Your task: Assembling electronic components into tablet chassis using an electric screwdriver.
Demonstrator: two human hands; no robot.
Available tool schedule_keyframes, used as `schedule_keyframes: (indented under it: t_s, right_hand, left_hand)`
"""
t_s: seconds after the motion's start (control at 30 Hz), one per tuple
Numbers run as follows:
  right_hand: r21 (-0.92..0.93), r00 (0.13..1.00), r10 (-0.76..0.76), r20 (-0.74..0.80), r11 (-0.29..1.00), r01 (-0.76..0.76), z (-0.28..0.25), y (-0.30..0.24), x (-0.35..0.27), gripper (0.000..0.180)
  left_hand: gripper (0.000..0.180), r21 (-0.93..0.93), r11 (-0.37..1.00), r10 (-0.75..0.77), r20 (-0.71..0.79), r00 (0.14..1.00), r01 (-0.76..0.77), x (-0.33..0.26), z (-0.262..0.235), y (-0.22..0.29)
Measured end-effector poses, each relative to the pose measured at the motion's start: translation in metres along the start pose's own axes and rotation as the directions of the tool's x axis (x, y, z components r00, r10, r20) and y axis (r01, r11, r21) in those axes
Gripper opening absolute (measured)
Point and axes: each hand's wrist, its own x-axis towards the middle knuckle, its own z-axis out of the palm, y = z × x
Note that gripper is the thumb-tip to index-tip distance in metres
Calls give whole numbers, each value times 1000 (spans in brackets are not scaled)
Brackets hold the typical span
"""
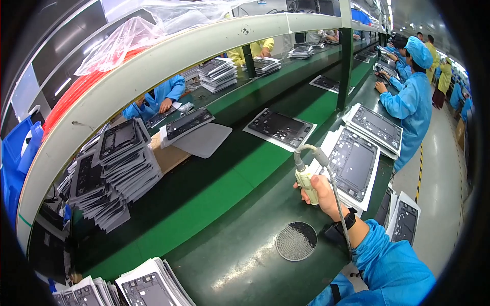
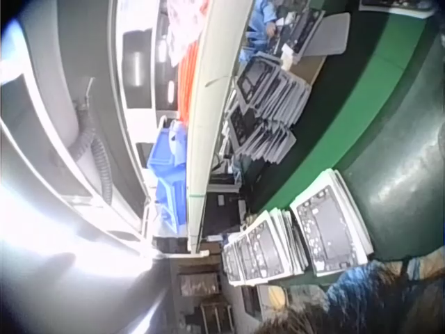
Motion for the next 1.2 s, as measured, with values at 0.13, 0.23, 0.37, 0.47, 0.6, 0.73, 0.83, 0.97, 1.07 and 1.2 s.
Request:
schedule_keyframes:
  t_s: [0.13, 0.23, 0.37, 0.47, 0.6, 0.73, 0.83, 0.97, 1.07, 1.2]
  right_hand:
    - [-24, 999, -4, -38, 1000, 3, 4, -3, 1, 88]
    - [-29, 999, -8, -37, 1000, 7, 5, -4, 0, 88]
    - [-24, 999, -6, -42, 1000, 5, 5, -5, 1, 89]
    - [-25, 999, -6, -37, 1000, 5, 4, -3, 1, 91]
    - [-24, 999, 4, -35, 1000, -5, 4, -5, 0, 93]
    - [-25, 999, 13, -32, 1000, -14, 2, -4, -1, 93]
    - [-32, 999, 9, -35, 999, -11, 3, -4, -1, 94]
    - [-30, 1000, 7, -26, 1000, -7, 2, -6, 1, 93]
    - [-10, 1000, 5, -11, 1000, -5, 1, -1, 2, 83]
    - [28, 1000, 0, 11, 1000, 0, 0, 2, 0, 72]
  left_hand:
    - [36, -10, 1000, 3, 2, 1000, -3, 0, -3, -2]
    - [35, -21, 1000, 2, 3, 1000, -2, -1, -2, -2]
    - [35, -31, 999, 9, 4, 1000, -9, 1, -5, -4]
    - [35, -40, 999, 12, 4, 1000, -12, 2, -5, -4]
    - [34, -53, 998, 15, 3, 1000, -15, 2, -4, -4]
    - [34, -65, 998, 16, 1, 1000, -16, 3, -5, -5]
    - [34, -82, 997, 12, 3, 1000, -12, 0, -7, -6]
    - [33, -80, 997, 9, -8, 1000, -10, 2, -9, -6]
    - [33, -91, 996, 13, -6, 1000, -13, 3, -12, -8]
    - [33, -101, 995, 19, -8, 1000, -20, 6, -16, -10]
